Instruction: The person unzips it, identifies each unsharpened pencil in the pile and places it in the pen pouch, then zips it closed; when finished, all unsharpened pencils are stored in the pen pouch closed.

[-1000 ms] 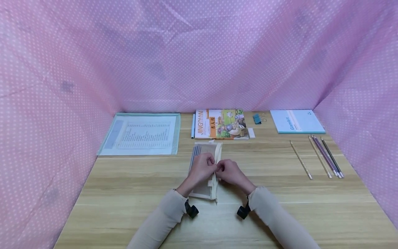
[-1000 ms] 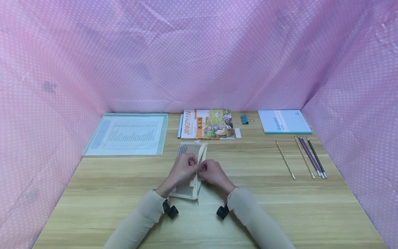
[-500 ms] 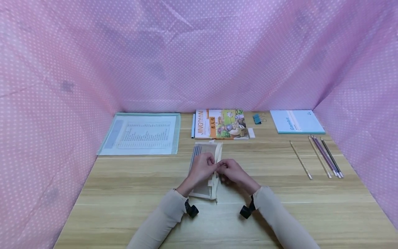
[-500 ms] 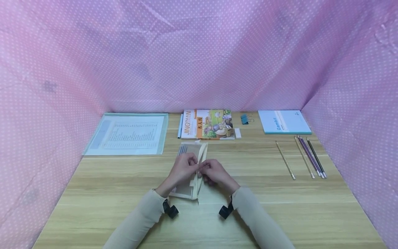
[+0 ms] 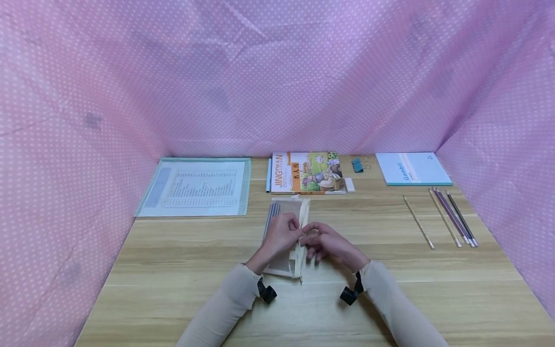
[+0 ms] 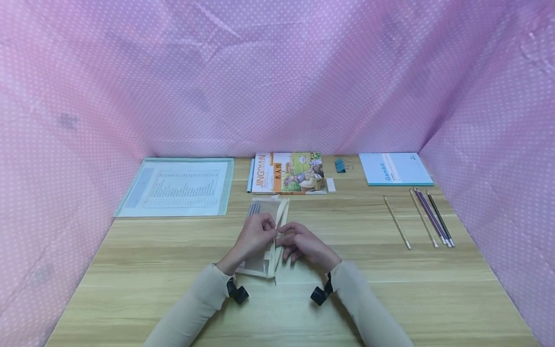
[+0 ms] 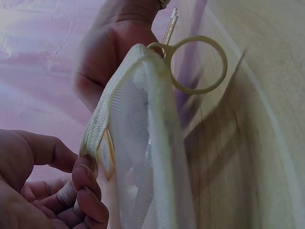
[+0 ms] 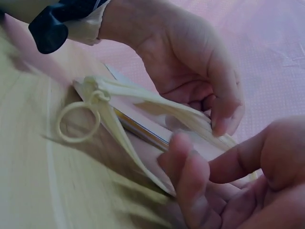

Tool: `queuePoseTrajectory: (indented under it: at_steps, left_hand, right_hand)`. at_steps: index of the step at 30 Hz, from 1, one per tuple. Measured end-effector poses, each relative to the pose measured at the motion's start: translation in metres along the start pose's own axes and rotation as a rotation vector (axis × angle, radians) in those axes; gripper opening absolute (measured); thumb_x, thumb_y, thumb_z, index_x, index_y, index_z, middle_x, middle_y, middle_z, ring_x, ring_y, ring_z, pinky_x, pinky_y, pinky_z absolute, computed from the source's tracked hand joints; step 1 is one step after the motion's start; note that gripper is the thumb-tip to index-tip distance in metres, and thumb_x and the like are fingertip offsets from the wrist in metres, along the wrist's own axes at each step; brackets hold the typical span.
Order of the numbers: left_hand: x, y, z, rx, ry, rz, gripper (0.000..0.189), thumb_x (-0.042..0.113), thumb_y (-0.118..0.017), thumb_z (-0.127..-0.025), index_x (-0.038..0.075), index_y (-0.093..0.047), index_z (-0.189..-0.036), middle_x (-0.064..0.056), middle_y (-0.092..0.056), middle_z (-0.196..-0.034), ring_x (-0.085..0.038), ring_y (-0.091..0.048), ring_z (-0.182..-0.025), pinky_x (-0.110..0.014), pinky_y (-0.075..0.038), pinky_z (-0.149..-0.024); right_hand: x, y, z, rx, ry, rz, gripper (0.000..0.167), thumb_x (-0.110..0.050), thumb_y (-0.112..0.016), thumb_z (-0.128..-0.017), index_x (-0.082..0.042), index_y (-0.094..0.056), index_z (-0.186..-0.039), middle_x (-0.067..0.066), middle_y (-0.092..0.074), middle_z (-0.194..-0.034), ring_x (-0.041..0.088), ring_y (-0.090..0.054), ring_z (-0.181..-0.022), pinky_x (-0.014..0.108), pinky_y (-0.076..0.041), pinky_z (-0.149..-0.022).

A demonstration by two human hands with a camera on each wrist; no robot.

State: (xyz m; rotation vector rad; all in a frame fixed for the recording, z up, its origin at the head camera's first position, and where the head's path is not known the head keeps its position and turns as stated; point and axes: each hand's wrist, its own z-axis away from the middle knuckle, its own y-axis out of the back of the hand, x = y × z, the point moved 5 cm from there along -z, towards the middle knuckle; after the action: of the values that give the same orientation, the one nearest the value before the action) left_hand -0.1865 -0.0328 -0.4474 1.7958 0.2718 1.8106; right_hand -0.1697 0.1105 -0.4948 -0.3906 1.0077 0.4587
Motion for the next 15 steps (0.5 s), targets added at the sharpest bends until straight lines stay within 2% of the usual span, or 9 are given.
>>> queuePoseTrajectory:
  at_steps: [4,6,9,12,15]
  left_hand:
    - [-0.002,-0.001,0.000,0.009,-0.009,-0.007,0.023,0.020,-0.078,-0.085,0.007,-0.062,-0.074,0.005,-0.052,-0.053,-0.005,-0.045,-0.045,-0.018,-0.032,-0.042]
    - [-0.002,-0.001,0.000,0.011,-0.007,-0.003,0.022,0.018,-0.078,-0.084,0.007,-0.062,-0.073,0.005,-0.052,-0.053,-0.005,-0.045,-0.045,-0.018,-0.032,-0.043]
    - [-0.002,-0.002,0.000,0.007,-0.007,0.000,0.022,0.017,-0.077,-0.085,0.007,-0.062,-0.073,0.004,-0.052,-0.054,-0.005,-0.045,-0.046,-0.018,-0.032,-0.043]
    - [-0.002,-0.002,0.000,0.011,-0.008,-0.015,0.021,0.016,-0.077,-0.085,0.007,-0.063,-0.073,0.004,-0.053,-0.055,-0.006,-0.045,-0.048,-0.019,-0.033,-0.044]
    - [-0.003,-0.003,-0.001,0.014,-0.016,-0.024,0.013,0.008,-0.073,-0.083,0.006,-0.063,-0.074,0.003,-0.054,-0.058,-0.006,-0.046,-0.049,-0.019,-0.034,-0.045]
  right_hand:
    - [0.002,-0.008,0.000,-0.149,-0.017,-0.023,0.040,-0.004,-0.045,-0.096,0.000,-0.038,-0.135,0.001,-0.070,-0.072,0.011,-0.069,-0.063,0.023,-0.052,-0.054]
    - [0.004,-0.010,0.000,-0.179,-0.021,-0.050,0.041,-0.001,-0.043,-0.095,0.000,-0.037,-0.135,0.001,-0.071,-0.075,0.012,-0.070,-0.066,0.024,-0.054,-0.056]
    - [0.006,-0.007,-0.001,-0.145,-0.013,-0.074,0.041,0.002,-0.041,-0.093,-0.002,-0.038,-0.134,-0.001,-0.073,-0.080,0.011,-0.070,-0.066,0.023,-0.053,-0.056]
    - [0.007,-0.002,-0.001,-0.097,-0.005,-0.045,0.040,0.002,-0.042,-0.092,-0.003,-0.041,-0.132,-0.002,-0.074,-0.086,0.010,-0.068,-0.064,0.023,-0.052,-0.054]
    - [0.003,0.007,-0.001,-0.024,0.016,-0.014,0.038,-0.001,-0.044,-0.093,-0.001,-0.042,-0.130,0.002,-0.076,-0.092,0.011,-0.068,-0.063,0.024,-0.052,-0.054]
